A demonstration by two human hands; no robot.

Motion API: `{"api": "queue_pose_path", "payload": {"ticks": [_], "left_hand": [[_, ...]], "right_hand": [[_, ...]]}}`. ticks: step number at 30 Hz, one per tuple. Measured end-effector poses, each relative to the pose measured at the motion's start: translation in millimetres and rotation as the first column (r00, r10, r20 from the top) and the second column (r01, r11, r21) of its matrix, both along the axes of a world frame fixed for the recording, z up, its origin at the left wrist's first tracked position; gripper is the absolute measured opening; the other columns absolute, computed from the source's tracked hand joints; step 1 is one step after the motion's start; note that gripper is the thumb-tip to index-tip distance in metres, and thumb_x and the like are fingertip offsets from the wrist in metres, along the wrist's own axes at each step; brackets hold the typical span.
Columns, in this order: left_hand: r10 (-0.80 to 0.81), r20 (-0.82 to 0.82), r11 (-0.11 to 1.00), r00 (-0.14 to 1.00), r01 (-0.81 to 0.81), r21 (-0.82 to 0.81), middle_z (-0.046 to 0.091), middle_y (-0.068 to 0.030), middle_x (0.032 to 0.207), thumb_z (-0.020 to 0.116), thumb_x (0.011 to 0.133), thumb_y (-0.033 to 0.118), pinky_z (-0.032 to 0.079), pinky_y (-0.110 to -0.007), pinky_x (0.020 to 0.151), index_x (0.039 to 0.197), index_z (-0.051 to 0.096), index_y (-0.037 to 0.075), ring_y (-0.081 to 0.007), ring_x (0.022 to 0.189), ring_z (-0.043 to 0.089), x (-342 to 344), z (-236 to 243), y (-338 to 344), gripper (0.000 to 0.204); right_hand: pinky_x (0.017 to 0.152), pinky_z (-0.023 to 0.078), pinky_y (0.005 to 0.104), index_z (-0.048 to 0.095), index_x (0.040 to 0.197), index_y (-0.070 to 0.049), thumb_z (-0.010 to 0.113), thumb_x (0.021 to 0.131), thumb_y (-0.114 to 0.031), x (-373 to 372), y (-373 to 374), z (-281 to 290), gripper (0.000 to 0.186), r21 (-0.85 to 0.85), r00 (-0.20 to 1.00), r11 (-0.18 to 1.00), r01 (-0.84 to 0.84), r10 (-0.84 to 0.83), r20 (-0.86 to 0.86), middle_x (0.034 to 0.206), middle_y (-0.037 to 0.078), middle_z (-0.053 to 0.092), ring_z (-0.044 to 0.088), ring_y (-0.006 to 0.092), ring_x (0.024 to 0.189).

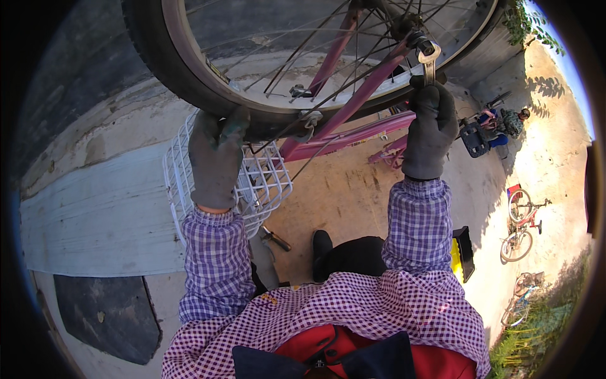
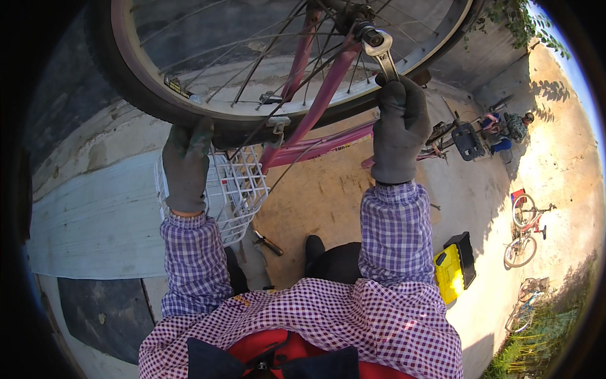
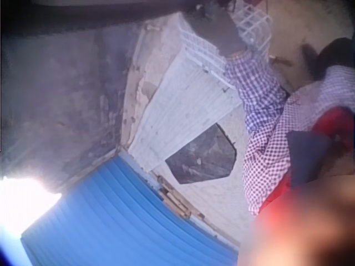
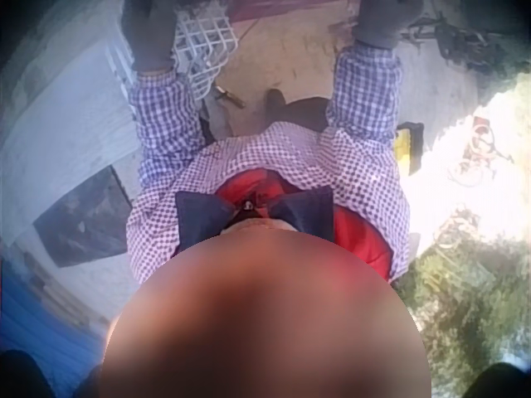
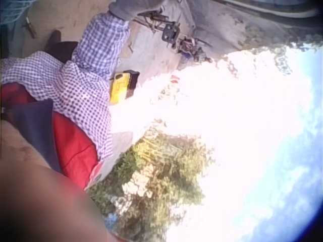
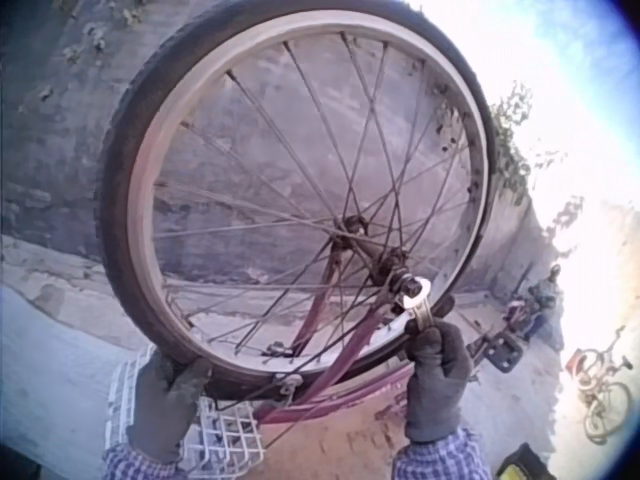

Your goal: The person works on a pink bicycle that is upside down, using a wrench and pliers to adjust the rear wheel axle and brake cable. The person repositions the bicycle and continues tightening components near the rear hub and brake assembly.

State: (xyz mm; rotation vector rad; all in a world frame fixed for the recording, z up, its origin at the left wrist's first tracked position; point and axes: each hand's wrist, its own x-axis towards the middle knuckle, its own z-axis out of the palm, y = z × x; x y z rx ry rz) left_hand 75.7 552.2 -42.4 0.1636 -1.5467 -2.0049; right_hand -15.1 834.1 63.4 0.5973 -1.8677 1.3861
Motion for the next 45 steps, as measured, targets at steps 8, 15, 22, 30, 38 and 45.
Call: {"api": "queue_pose_path", "payload": {"ticks": [8,15,22,30,38,45], "left_hand": [[-0.086,0.117,0.963,0.989,0.112,-0.245,0.068,-0.0151,0.129,0.064,0.099,0.016,0.044,-0.031,0.102,0.137,0.06,-0.006,-0.0182,0.114,0.06,3,-1,-5,0.044],[0.005,0.124,0.948,0.992,0.035,-0.315,0.072,-0.0207,0.123,0.065,0.102,0.023,0.048,-0.039,0.098,0.131,0.064,-0.003,-0.0323,0.11,0.067,0,-3,-5,0.039],[0.043,0.088,0.96,0.995,-0.017,-0.279,0.072,-0.0217,0.122,0.065,0.104,0.03,0.048,-0.04,0.099,0.132,0.063,-0.004,-0.0335,0.111,0.067,-5,-8,-4,0.044],[0.066,0.109,0.939,0.992,-0.025,-0.342,0.071,-0.0225,0.123,0.065,0.102,0.036,0.048,-0.043,0.099,0.131,0.063,-0.003,-0.0372,0.114,0.066,-16,-23,-8,0.049],[0.063,0.18,0.949,0.982,-0.003,-0.316,0.071,-0.0143,0.124,0.062,0.103,0.017,0.049,-0.034,0.099,0.135,0.062,-0.005,-0.0204,0.11,0.064,-19,-26,-7,0.038],[0.115,0.193,0.918,0.974,-0.03,-0.396,0.071,-0.0158,0.125,0.063,0.103,0.021,0.049,-0.035,0.098,0.135,0.062,-0.004,-0.0219,0.111,0.065,-19,-29,-6,0.041]], "right_hand": [[0.077,0.046,0.0238,0.069,0.117,0.0,0.066,0.106,-0.028,3,-2,1,0.031,-0.07,0.995,0.994,-0.083,0.087,0.055,0.097,0.0,0.069,0.056,0.0064,0.086],[0.071,0.043,0.0231,0.068,0.117,-0.001,0.066,0.106,-0.029,5,-8,-5,0.031,-0.113,0.991,0.989,-0.095,0.104,0.085,0.093,-0.001,0.066,0.053,0.0058,0.08],[0.059,0.039,0.0217,0.069,0.114,-0.002,0.066,0.106,-0.028,14,-14,-11,0.027,-0.164,0.979,0.981,-0.102,0.129,0.158,0.087,-0.003,0.062,0.048,0.003,0.071],[0.064,0.043,0.0242,0.068,0.113,-0.002,0.061,0.108,-0.032,21,-21,-19,0.031,-0.109,0.983,0.992,-0.065,0.082,0.166,0.083,-0.003,0.061,0.05,0.0051,0.071],[0.063,0.043,0.0251,0.064,0.112,-0.002,0.059,0.109,-0.035,39,-41,-23,0.033,-0.282,0.939,0.95,-0.131,0.211,0.273,0.08,0.001,0.062,0.053,0.0077,0.071],[0.066,0.046,0.0273,0.061,0.113,0.001,0.056,0.11,-0.034,52,-59,-30,0.035,-0.366,0.912,0.921,-0.135,0.26,0.317,0.079,0.005,0.062,0.055,0.0104,0.07]]}}
